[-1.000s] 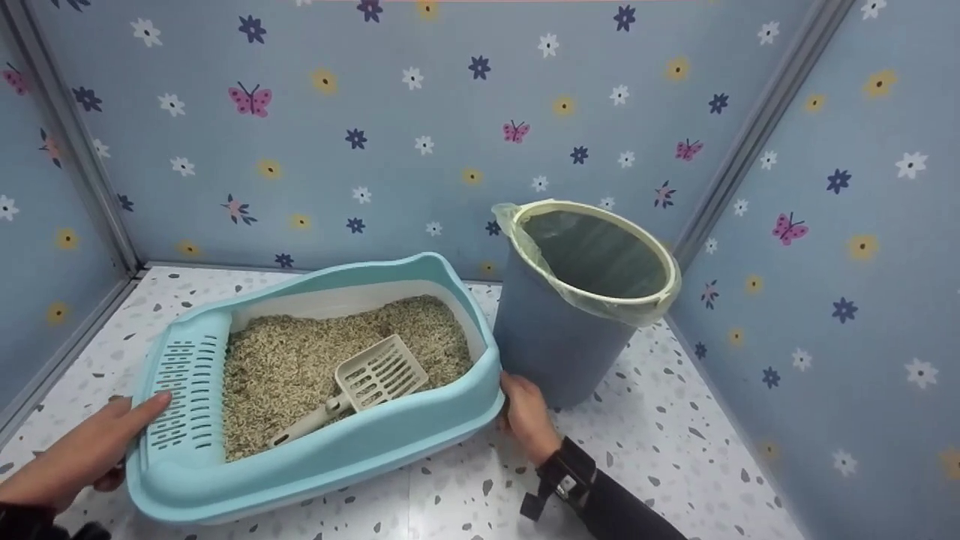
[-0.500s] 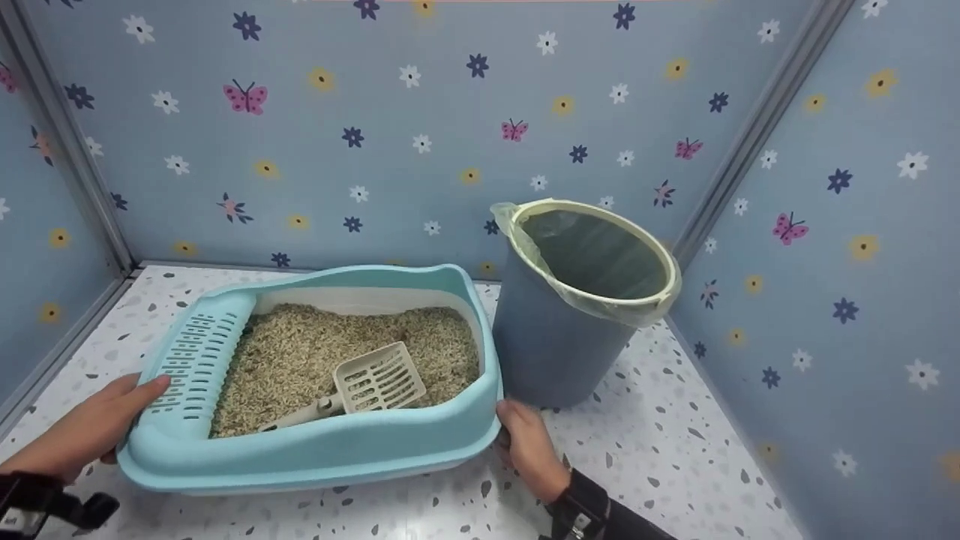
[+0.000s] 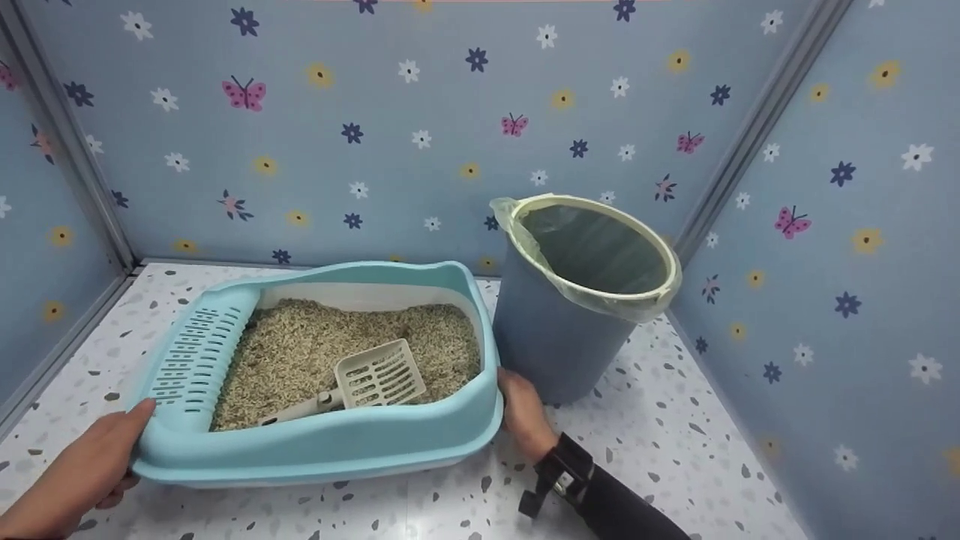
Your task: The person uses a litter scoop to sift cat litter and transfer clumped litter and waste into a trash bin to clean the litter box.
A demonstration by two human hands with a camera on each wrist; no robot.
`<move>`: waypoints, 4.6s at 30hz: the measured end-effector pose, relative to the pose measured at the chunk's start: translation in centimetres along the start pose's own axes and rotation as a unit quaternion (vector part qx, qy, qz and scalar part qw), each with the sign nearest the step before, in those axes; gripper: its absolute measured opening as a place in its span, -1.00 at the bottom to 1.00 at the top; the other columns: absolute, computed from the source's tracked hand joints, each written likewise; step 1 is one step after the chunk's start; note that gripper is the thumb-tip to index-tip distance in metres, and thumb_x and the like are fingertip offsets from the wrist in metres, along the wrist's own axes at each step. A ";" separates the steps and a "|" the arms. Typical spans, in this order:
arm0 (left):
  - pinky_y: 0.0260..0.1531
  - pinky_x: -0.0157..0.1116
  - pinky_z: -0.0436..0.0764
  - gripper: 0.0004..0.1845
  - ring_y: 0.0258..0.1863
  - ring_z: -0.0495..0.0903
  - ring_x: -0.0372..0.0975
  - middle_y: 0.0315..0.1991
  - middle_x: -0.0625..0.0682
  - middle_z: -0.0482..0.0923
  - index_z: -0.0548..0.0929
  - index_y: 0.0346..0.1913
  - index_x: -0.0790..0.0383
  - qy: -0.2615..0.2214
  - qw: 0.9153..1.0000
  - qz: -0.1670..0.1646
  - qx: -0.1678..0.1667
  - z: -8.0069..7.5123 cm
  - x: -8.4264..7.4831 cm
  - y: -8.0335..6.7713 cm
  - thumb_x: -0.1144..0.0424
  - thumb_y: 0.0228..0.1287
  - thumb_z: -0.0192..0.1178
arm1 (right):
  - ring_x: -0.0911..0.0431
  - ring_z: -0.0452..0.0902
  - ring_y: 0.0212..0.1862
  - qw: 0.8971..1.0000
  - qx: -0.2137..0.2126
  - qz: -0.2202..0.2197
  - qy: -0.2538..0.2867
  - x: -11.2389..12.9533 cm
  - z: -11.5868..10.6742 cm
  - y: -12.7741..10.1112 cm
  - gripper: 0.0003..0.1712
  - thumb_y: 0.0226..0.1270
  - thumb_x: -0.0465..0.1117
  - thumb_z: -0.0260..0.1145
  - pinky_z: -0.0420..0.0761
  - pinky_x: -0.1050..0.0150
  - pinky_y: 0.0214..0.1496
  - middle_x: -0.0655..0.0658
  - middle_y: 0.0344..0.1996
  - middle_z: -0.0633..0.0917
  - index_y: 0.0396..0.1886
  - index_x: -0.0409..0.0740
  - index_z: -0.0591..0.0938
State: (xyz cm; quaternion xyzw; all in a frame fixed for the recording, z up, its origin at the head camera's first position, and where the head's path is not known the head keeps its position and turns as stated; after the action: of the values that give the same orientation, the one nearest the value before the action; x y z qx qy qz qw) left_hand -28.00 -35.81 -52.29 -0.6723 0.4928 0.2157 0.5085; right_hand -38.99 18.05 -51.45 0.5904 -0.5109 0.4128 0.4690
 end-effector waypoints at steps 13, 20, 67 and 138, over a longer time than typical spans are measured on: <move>-0.51 -0.23 0.38 0.06 -0.52 0.31 -0.15 -0.45 0.03 0.32 0.30 0.22 0.50 0.031 0.992 0.042 -0.115 -3.0 -2.0 2.1 -0.55 0.60 -0.64 | 0.21 0.26 -0.63 0.981 0.098 0.122 0.113 0.8 1.6 -4.2 -0.54 0.81 0.05 0.07 0.24 0.36 -0.60 0.06 -0.62 0.43 -0.36 -0.06 0.56; -0.61 -0.30 0.42 -0.14 -0.68 0.30 -0.26 -0.66 -0.09 0.31 0.35 -0.45 0.17 0.042 0.994 0.022 -0.098 -0.3 -1.9 0.1 -0.53 0.67 -0.45 | 0.18 0.33 -0.58 0.983 0.063 0.106 0.137 -0.2 1.5 -0.8 -0.57 0.80 0.09 0.08 0.36 0.30 -0.46 0.03 -0.54 0.54 -0.18 -0.11 0.62; -0.58 -0.28 0.43 -0.11 -0.56 0.34 -0.20 -0.49 0.01 0.31 -0.02 0.48 0.39 -0.113 0.985 0.092 -0.094 7.1 -7.5 0.0 -0.45 0.72 -0.32 | 0.13 0.24 -0.53 0.991 0.007 0.070 0.117 0.0 0.2 -0.9 -0.55 0.85 0.12 0.05 0.33 0.30 -0.44 0.06 -0.56 0.41 -0.16 -0.08 0.61; 0.15 -0.06 0.64 -0.02 0.41 0.49 0.32 0.74 0.55 -0.12 -0.36 0.83 0.16 -0.039 0.975 0.219 -0.006 8.2 -11.1 5.0 -0.35 0.75 -0.25 | 0.17 0.39 -0.51 0.988 0.144 -0.021 0.055 1.5 -0.2 -5.4 -0.52 0.91 -0.03 0.01 0.40 0.32 -0.42 0.02 -0.55 0.49 -0.24 -0.14 0.67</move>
State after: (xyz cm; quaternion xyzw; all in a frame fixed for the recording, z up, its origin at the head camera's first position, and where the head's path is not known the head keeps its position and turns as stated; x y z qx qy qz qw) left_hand -35.37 -23.57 -49.11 -0.5427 0.6064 0.3507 0.4634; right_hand -33.46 18.16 -50.63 0.6389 -0.4068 0.5038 0.4153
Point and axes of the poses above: each hand's wrist, its own y-axis towards the middle knuckle, its own z-axis out of the palm, x = y × z, the point moved 9 cm from there along y, towards the middle knuckle
